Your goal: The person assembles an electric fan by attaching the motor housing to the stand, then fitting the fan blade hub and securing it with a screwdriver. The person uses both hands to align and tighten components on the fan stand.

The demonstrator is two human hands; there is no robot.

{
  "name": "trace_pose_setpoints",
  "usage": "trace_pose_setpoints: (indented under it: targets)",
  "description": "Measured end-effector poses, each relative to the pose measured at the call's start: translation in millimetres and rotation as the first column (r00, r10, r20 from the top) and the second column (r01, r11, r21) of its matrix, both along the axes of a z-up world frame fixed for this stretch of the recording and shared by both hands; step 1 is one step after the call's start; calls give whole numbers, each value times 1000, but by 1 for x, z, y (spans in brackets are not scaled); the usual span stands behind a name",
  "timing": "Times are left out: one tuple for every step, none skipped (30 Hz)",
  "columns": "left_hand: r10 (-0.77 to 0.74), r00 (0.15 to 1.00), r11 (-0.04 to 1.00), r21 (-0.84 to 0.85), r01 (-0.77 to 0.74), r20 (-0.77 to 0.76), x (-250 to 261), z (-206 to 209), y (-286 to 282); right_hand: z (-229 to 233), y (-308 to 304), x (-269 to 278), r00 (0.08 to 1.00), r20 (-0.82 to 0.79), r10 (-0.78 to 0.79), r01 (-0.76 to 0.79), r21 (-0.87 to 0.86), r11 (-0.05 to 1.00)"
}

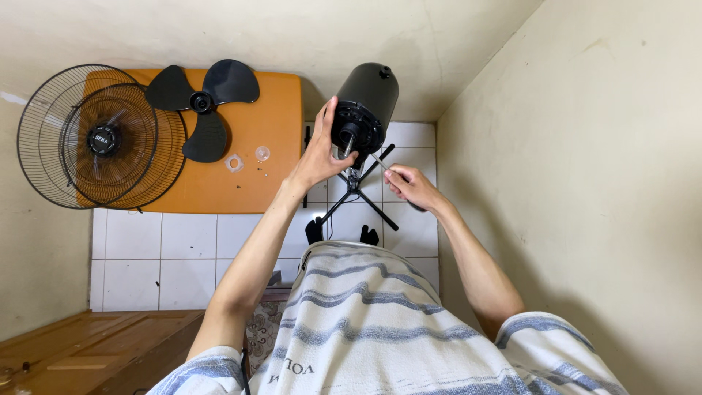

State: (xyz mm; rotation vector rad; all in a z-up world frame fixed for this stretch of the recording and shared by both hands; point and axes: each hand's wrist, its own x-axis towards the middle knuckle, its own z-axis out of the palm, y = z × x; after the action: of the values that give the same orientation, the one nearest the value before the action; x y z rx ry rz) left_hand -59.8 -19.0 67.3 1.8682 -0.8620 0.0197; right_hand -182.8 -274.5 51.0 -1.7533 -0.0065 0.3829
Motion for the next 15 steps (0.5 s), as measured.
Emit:
trace_pose_setpoints:
  targets:
    - [3,1000,1000,1,-3,-15,-1,1,0,-2,2,-4,977,-212,13,32,207,978]
    - [6,1000,1000,2,-6,-30,-2,3,0,-3,5,-7,910,-408,71,105,393,913]
    - [10,999,1000,4,-10,-45,-3,5,1,-2,7,-10,883,-461,87,139,434,890]
    - [18,998,1000,3,-18,-53,-4,7,0,-1,9,-14,853,-511,102,178,470,865]
    - [26,998,1000,2,-26,-61,-6,8,1,0,11,-17,821,-559,120,219,502,837]
    - [35,997,999,0,-35,-69,-7,9,1,0,15,-21,898,-440,18,144,331,933]
    - [54,996,998,-10,-55,-65,-7,10,-2,0,19,-24,956,-290,-54,97,134,986]
    - [73,995,997,-18,-74,-67,-9,10,-6,-1,22,-28,988,-124,-90,82,-73,994]
    - [92,993,995,-26,-94,-68,-10,9,-8,-2,21,-30,992,-56,-114,101,-193,976]
    - [119,992,993,-19,-120,-43,-11,7,-10,-3,18,-36,991,13,-135,132,-310,941]
    - [146,989,989,-13,-147,-18,-11,6,-12,-6,15,-40,986,85,-146,168,-421,891]
    - [173,985,985,-11,-173,10,-7,5,-14,-9,13,-43,977,44,-208,212,-288,934]
    - [168,986,986,-19,-168,0,-4,4,-15,-11,12,-45,965,-5,-263,259,-151,954]
    - [162,987,986,-23,-162,-16,-5,4,-15,-14,11,-51,948,-67,-310,310,-13,951]
    - [156,987,987,-28,-157,-31,-7,3,-14,-17,12,-55,929,-70,-364,362,-42,931]
